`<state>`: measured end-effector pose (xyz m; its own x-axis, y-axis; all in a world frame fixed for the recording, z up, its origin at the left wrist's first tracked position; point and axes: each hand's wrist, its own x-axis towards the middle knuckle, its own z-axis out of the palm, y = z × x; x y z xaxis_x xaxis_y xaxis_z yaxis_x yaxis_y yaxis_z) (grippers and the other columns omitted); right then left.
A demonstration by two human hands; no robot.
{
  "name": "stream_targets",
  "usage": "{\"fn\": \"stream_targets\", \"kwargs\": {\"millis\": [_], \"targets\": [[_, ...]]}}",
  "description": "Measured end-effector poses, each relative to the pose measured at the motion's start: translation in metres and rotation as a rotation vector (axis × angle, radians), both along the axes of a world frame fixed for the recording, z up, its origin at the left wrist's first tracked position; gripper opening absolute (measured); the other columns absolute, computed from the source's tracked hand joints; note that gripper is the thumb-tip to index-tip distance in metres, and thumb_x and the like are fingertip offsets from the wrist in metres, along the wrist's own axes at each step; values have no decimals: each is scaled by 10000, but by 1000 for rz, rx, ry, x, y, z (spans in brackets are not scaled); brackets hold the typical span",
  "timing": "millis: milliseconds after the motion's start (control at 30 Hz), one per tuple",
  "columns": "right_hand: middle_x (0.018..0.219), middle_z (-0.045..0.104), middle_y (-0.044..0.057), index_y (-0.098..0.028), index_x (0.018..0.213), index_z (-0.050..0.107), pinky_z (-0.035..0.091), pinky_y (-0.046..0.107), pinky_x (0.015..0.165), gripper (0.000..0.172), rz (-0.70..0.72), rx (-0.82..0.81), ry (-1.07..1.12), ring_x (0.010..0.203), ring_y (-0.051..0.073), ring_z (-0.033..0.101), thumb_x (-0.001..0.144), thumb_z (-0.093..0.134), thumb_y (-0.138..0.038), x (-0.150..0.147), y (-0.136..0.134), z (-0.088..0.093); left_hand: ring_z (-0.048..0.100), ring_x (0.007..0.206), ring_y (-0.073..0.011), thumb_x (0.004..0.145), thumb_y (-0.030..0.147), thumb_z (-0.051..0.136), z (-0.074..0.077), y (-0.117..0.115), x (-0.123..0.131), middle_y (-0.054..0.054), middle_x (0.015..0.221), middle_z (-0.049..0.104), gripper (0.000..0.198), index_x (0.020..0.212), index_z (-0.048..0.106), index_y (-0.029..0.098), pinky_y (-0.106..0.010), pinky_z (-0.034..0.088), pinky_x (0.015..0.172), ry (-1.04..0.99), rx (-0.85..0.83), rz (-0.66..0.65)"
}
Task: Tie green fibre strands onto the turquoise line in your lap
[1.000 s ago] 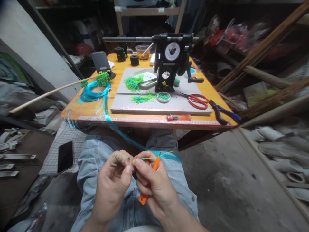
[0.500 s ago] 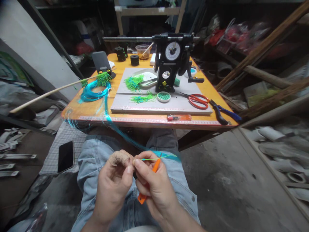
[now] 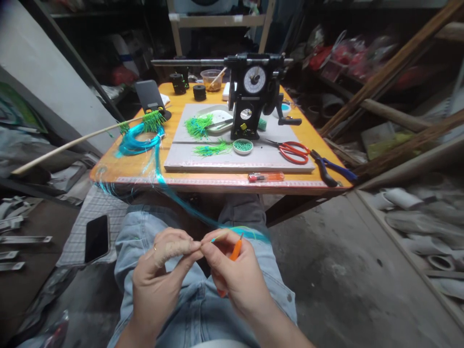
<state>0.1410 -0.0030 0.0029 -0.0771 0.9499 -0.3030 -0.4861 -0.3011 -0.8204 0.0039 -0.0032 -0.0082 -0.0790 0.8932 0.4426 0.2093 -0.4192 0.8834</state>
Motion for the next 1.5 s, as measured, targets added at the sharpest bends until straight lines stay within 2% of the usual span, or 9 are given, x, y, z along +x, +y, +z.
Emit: {"fn": "stream_targets", "kwargs": {"millis": [100,200,267,333,533,633,867,1233,1500], "targets": [[584,525,-61,-186,784,679,209,132,303,247,25,38,-52,318,-8,276,764,812,-394,6,1,-7,615,699,-165,760,117,784,2,-2,-4,41,692,656,455,1167,681,292,-328,481,813,-44,-270,-86],[628,529,-54,-191,812,688,230,143,311,235,32,79,-134,331,-3,291,784,793,-400,13,3,-9,594,667,-134,797,130,718,2,-3,-5,56,666,603,304,1077,659,235,-256,489,738,-142,-493,-131],[715,561,-31,-187,812,696,237,146,321,219,26,106,-186,350,-7,314,800,781,-389,15,3,-9,585,679,-128,824,130,667,1,-4,-4,29,713,621,92,875,662,207,-225,479,684,-144,-494,-126],[813,584,-6,-185,811,706,253,151,328,198,23,150,-227,376,-6,344,814,771,-372,15,3,-8,589,705,-137,842,130,637,-1,-4,-3,9,739,639,89,782,650,195,-224,475,673,-112,-455,-115],[896,578,5,-208,843,705,295,165,334,142,52,224,-269,413,13,390,864,721,-347,11,1,-7,596,702,-152,852,162,654,-5,-7,-2,8,726,662,69,883,698,205,-248,483,698,-12,-373,-79],[911,577,-2,-226,861,697,295,170,345,117,56,230,-278,420,13,388,884,701,-341,12,0,-7,578,670,-141,812,161,693,-4,-7,-1,34,672,615,202,1006,693,219,-251,485,730,-54,-403,-36],[878,574,-1,-225,854,689,280,178,345,115,76,261,-300,445,31,360,890,696,-335,12,-1,-9,446,568,-111,839,124,617,-2,-8,1,40,630,528,105,792,677,197,-207,401,564,-36,-404,-59],[857,602,9,-206,818,707,267,170,341,137,104,278,-322,414,16,364,874,714,-331,13,2,-6,560,699,-138,869,217,653,4,-6,-3,9,733,624,36,845,673,200,-219,463,681,-128,-474,-151],[778,619,-5,-194,750,750,240,134,311,183,117,112,-14,377,0,359,748,826,-361,6,1,-3,532,613,-124,889,324,661,2,-6,3,24,656,555,215,739,596,184,-217,457,609,-384,-478,-242]]}}
